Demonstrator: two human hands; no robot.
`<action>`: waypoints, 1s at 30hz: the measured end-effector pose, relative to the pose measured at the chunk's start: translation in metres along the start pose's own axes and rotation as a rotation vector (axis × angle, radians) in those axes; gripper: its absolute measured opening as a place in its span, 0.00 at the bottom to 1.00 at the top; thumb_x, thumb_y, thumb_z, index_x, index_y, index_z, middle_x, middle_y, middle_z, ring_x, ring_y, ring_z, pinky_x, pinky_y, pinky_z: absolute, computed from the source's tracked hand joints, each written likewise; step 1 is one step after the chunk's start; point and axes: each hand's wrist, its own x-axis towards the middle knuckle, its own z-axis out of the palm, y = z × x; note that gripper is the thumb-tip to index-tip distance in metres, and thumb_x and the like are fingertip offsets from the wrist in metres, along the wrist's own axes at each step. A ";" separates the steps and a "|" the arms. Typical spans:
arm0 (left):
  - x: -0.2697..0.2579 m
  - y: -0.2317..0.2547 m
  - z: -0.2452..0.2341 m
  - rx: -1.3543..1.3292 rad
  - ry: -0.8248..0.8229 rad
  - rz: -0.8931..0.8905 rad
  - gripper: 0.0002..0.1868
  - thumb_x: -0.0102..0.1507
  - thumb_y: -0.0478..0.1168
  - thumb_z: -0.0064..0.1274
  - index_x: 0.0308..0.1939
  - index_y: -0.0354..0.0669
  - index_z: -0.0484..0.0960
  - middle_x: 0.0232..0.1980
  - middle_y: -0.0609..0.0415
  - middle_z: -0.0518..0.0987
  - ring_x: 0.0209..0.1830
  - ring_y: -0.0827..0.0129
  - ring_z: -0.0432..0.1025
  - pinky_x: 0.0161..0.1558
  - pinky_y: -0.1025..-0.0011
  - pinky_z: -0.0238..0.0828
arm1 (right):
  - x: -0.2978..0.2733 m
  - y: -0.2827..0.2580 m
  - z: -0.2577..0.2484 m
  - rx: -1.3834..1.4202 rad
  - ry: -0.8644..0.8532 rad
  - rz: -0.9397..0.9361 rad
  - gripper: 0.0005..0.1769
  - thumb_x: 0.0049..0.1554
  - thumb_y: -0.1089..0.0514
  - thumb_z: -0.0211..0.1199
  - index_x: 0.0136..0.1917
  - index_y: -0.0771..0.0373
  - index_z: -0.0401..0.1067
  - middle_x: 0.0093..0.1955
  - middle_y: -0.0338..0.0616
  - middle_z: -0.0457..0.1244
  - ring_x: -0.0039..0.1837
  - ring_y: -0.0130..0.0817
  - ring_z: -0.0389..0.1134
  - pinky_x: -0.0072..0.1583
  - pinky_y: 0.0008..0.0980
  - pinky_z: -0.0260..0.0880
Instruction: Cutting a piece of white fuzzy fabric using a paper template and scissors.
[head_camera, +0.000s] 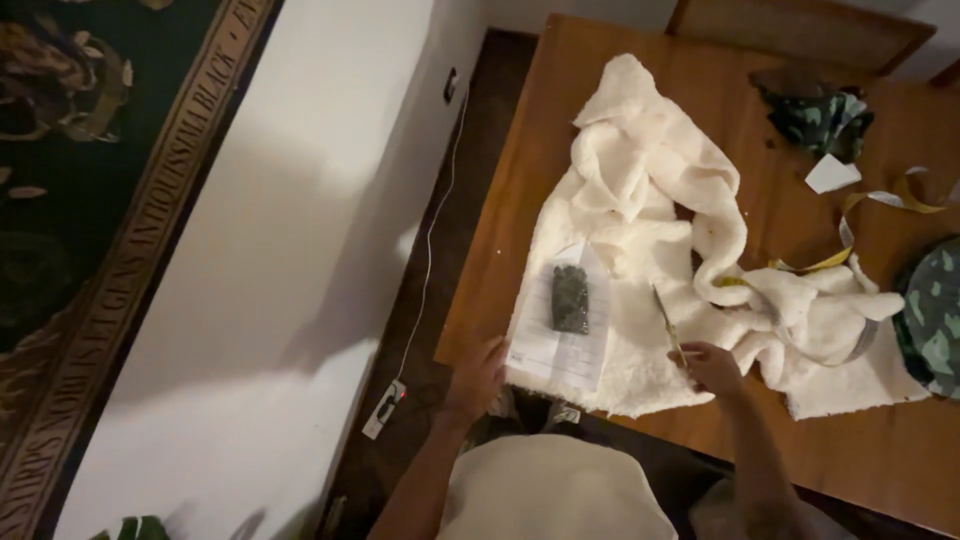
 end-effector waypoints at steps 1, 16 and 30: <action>0.003 0.006 -0.001 0.018 -0.090 0.083 0.26 0.64 0.38 0.52 0.68 0.39 0.76 0.70 0.47 0.72 0.69 0.51 0.66 0.69 0.56 0.64 | -0.007 0.002 -0.001 0.129 -0.006 -0.036 0.25 0.53 0.52 0.73 0.60 0.65 0.76 0.38 0.41 0.66 0.31 0.27 0.60 0.32 0.29 0.62; 0.001 0.011 -0.010 0.300 -0.397 0.092 0.27 0.64 0.42 0.48 0.69 0.51 0.72 0.74 0.50 0.65 0.73 0.50 0.57 0.63 0.47 0.58 | -0.078 0.045 0.044 0.919 -0.361 -0.263 0.24 0.59 0.49 0.65 0.64 0.60 0.65 0.45 0.41 0.65 0.41 0.29 0.65 0.38 0.28 0.66; 0.047 -0.044 -0.029 0.031 -0.536 0.562 0.28 0.67 0.46 0.51 0.70 0.38 0.71 0.76 0.44 0.66 0.78 0.55 0.56 0.72 0.51 0.54 | -0.160 -0.008 0.224 0.822 -0.284 0.102 0.21 0.60 0.50 0.60 0.65 0.53 0.66 0.36 0.38 0.64 0.36 0.28 0.64 0.37 0.29 0.63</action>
